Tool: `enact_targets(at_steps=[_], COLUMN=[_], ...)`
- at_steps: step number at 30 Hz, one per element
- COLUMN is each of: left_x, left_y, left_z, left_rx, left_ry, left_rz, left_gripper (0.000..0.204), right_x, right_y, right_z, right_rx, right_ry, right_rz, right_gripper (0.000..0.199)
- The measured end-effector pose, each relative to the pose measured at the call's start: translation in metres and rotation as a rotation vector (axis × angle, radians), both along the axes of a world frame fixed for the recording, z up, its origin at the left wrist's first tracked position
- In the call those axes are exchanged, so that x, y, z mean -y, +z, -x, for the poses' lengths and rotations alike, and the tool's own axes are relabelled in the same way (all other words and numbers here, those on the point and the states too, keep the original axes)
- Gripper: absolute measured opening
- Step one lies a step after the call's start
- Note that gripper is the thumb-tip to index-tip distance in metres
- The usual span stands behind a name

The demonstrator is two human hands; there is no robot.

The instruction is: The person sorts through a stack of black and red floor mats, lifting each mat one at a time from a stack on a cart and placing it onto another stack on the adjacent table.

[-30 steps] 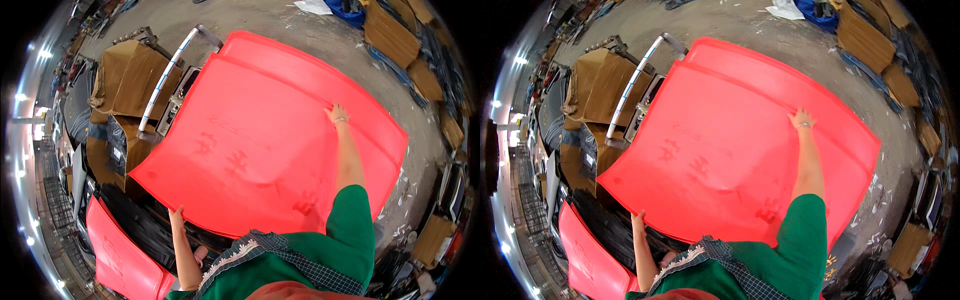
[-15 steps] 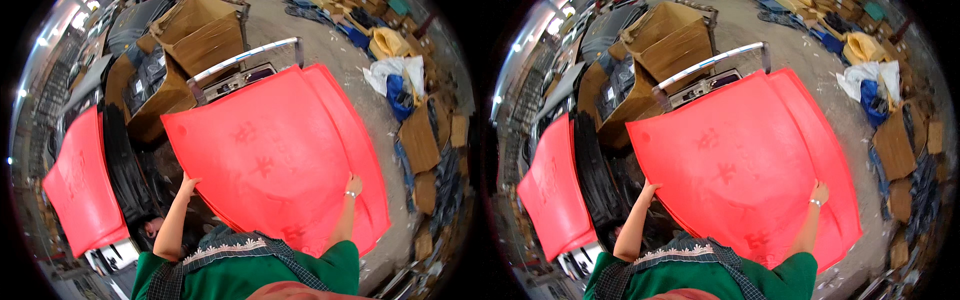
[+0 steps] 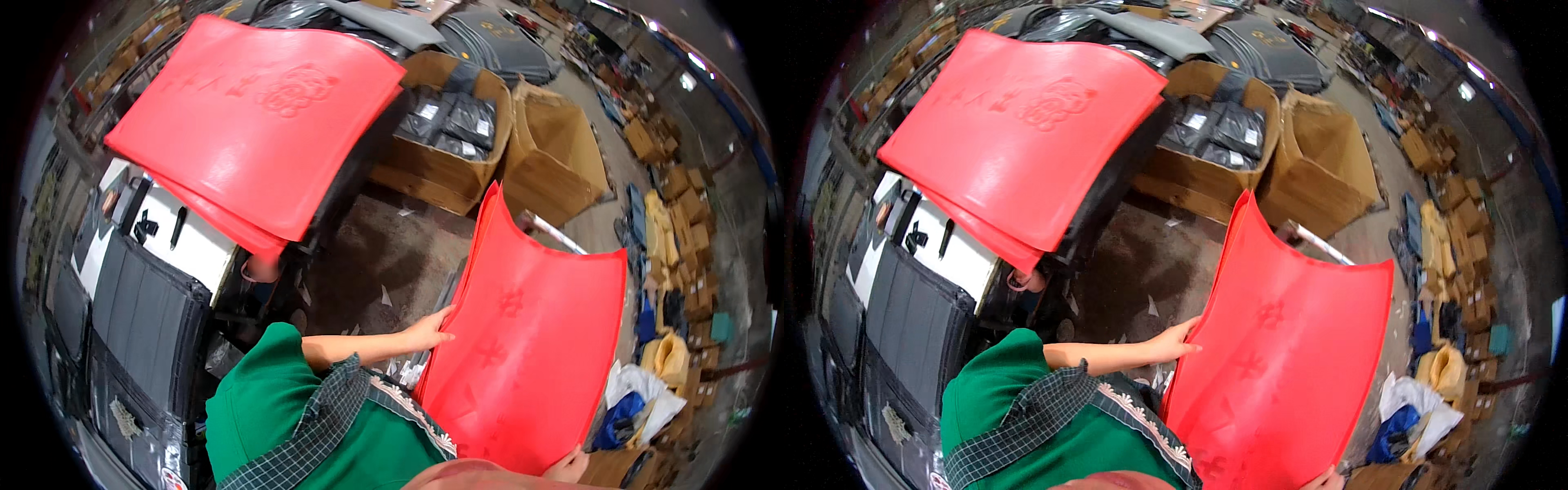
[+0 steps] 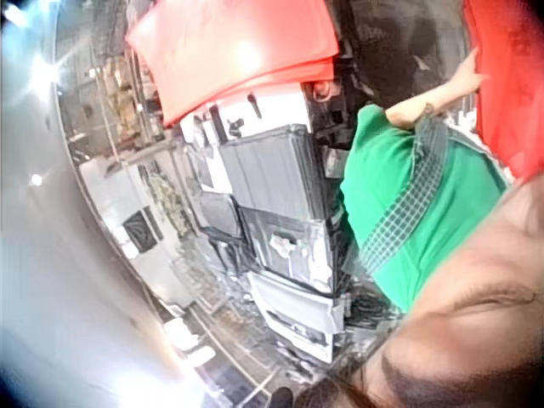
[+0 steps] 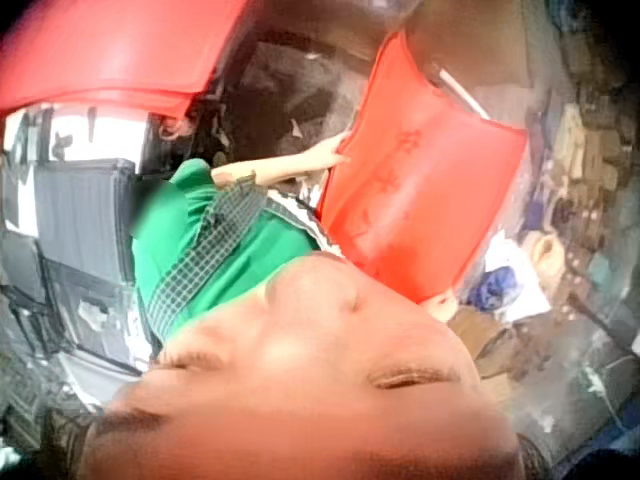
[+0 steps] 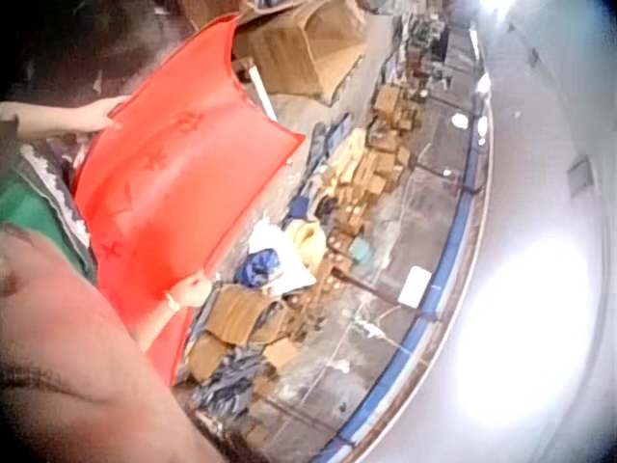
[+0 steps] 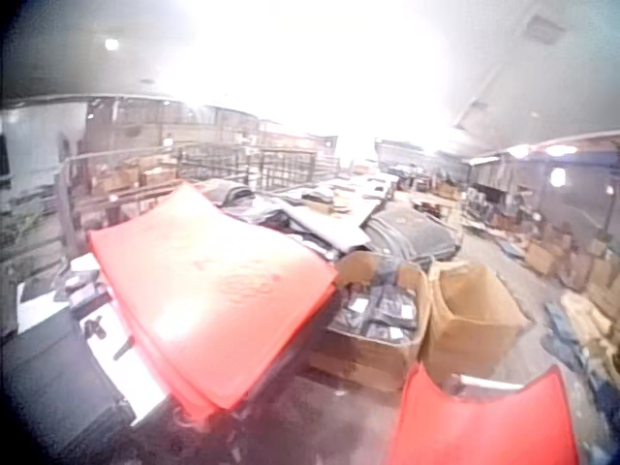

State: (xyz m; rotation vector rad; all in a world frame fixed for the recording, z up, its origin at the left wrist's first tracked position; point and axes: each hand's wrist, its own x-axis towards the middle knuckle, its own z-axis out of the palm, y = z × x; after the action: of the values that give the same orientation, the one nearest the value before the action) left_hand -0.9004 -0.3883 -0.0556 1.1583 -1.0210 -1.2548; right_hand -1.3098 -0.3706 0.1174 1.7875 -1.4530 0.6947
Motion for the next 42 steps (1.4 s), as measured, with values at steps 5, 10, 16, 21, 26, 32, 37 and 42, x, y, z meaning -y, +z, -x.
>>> enact_targets(at_steps=[5,10,16,21,26,32,37,42], left_x=[-0.063,-0.123,-0.208,-0.297,-0.416,-0.313,-0.267,-0.240], left_y=[0.107,0.194,0.314,0.336,0.193,0.076,0.120,0.126], left_z=[-0.121,-0.269,-0.500,-0.734,-0.843,-0.671,-0.519,-0.423], left_rx=[-0.143,-0.223,-0.124,0.026,0.662,1.338,1.126,1.013], left_ry=[0.063,0.321,0.679,1.111,1.644,1.142,0.731,0.267], left_rz=[0.132,0.522,0.701,0.675,0.415,-0.131,0.245,0.415], left_gripper=[0.064,0.065,0.071,0.034,0.071,0.060,0.041,0.036], right_x=[0.014,0.006,0.096,0.118,-0.004,-0.075,-0.089,-0.091], right_y=[0.101,0.216,0.373,0.356,0.042,-0.081,-0.089,-0.125], right_z=[-0.140,-0.337,-0.569,-0.789,-0.838,-0.752,-0.707,-0.575], right_rx=[0.173,0.165,0.086,-0.170,-0.180,-0.239,-0.088,0.114], right_ry=[-0.013,0.527,0.769,1.235,1.297,1.063,1.171,0.844], right_rz=[-0.266,0.148,0.280,0.207,-1.328,-0.912,-0.997,-0.983], right_gripper=[0.032,0.036,0.030,0.033,0.029,0.066,0.055,0.040])
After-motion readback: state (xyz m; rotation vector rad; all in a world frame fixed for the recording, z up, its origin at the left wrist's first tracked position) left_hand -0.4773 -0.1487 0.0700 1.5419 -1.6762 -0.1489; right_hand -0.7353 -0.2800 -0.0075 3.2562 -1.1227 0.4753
